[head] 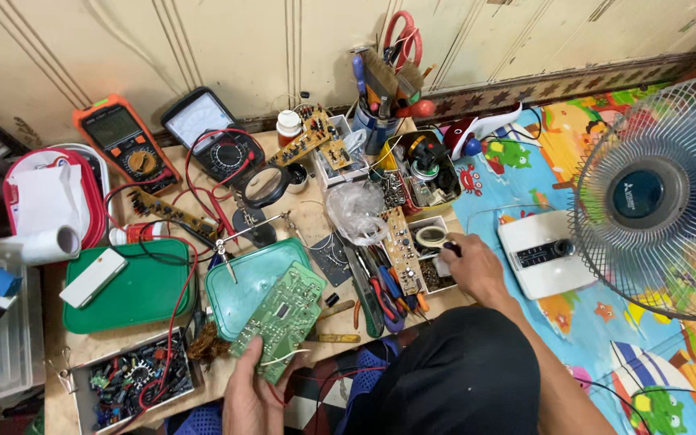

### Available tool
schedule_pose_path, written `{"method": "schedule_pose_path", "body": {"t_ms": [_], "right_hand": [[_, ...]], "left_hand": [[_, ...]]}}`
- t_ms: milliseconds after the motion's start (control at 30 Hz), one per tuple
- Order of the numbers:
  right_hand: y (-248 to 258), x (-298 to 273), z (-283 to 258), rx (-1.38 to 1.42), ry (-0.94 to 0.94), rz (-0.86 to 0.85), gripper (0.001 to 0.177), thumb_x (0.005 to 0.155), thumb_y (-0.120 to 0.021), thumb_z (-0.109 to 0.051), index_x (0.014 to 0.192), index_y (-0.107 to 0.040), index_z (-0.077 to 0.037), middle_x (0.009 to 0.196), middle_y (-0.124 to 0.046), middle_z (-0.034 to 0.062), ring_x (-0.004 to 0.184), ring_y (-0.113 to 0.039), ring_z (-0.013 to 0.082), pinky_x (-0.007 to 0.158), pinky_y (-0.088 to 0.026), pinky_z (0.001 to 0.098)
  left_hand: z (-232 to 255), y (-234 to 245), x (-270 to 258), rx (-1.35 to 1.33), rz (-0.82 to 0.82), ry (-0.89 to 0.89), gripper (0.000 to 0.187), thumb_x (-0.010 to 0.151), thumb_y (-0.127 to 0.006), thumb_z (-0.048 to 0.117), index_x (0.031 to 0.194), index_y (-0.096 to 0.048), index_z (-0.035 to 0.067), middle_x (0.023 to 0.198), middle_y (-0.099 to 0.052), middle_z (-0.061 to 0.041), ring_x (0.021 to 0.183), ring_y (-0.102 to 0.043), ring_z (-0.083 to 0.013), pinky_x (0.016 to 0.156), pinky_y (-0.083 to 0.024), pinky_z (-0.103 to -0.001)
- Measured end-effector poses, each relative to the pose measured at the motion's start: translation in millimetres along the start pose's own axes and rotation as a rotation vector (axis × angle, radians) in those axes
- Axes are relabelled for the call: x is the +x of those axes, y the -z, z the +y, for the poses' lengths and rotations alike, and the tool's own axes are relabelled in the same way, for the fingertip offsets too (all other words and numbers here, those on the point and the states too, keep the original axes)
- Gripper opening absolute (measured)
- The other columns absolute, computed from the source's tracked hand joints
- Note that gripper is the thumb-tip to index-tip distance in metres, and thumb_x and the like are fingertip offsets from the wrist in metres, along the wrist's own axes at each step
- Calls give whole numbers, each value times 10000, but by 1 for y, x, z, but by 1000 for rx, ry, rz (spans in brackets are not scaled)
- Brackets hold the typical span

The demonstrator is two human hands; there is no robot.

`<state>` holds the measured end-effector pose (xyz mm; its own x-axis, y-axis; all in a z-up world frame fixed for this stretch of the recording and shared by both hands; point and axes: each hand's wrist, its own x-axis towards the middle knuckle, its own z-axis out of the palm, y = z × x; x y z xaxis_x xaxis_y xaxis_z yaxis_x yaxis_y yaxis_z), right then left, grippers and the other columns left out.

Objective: The person holds a green circuit board and uses a magnifying glass to inspect its components. They then use a soldering iron to work on the board, occasionally adjusting the board's position and using a fan to cool it.

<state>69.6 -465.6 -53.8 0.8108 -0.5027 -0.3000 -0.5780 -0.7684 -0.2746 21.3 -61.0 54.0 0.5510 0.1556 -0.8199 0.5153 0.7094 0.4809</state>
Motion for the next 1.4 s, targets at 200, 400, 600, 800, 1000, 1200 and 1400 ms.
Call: {"method": "schedule_pose_path", "body": {"t_ms": [200,400,600,800,1000,1200,1400], "right_hand": [[21,-27,-11,31,141,-2,571,1037,-620,-458,1525,-672,-168,1524,-589,216,1400,-559,451,1118,-475,591],[144,-174,-89,877,-88,280,276,1038,-716,-231,1186,-851,-41,1076,-869,124,1034,-820,199,991,-610,314],[127,-234,-114,1090,-108,248,514,927,-746,-203,1432,-736,-111,1314,-861,110,1149,-781,138,1006,-661,321],[107,-246,-112,1669,-165,215,514,930,-736,23,1442,-714,58,1232,-835,206,1117,-745,249,1005,-561,375],[123,-251,-78,1575,-185,205,610,885,-776,-67,1488,-731,13,1331,-832,155,1185,-742,225,997,-600,394],[105,-250,-60,1338,233,-16,475,973,-796,-131,1429,-773,4,1146,-875,82,964,-747,97,853,-632,285],[201,-211,2,635,97,593,356,961,-777,-349,1290,-854,-234,1347,-856,-76,1188,-748,100,1125,-499,320]], "left_hand": [[-34,-13,0,162,-180,65,329,1036,-672,248,1203,-708,-33,1277,-783,-256,1236,-694,-371,1196,-492,-515],[-92,-34,3,116,-467,-43,562,996,-854,200,676,-391,198,715,-568,-29,808,-596,-220,899,-484,-418],[-92,-70,-65,88,-657,78,294,957,-747,65,1165,-844,-119,1242,-878,-307,1167,-805,-368,1115,-600,-466],[-78,-84,-119,158,-518,76,437,889,-734,-12,1278,-826,-188,1302,-865,-325,1237,-780,-381,1194,-552,-462],[-76,-75,-99,288,-542,208,777,874,-566,201,1611,-610,-40,1530,-718,-302,1336,-658,-513,1147,-492,-597],[-79,-75,-74,527,-608,108,510,928,-729,-58,1431,-799,-109,1313,-862,-285,1132,-763,-379,1042,-601,-491],[-73,-66,-57,497,-334,15,473,916,-740,-72,1387,-772,-93,1302,-831,-312,1167,-772,-426,1114,-558,-456]]}}
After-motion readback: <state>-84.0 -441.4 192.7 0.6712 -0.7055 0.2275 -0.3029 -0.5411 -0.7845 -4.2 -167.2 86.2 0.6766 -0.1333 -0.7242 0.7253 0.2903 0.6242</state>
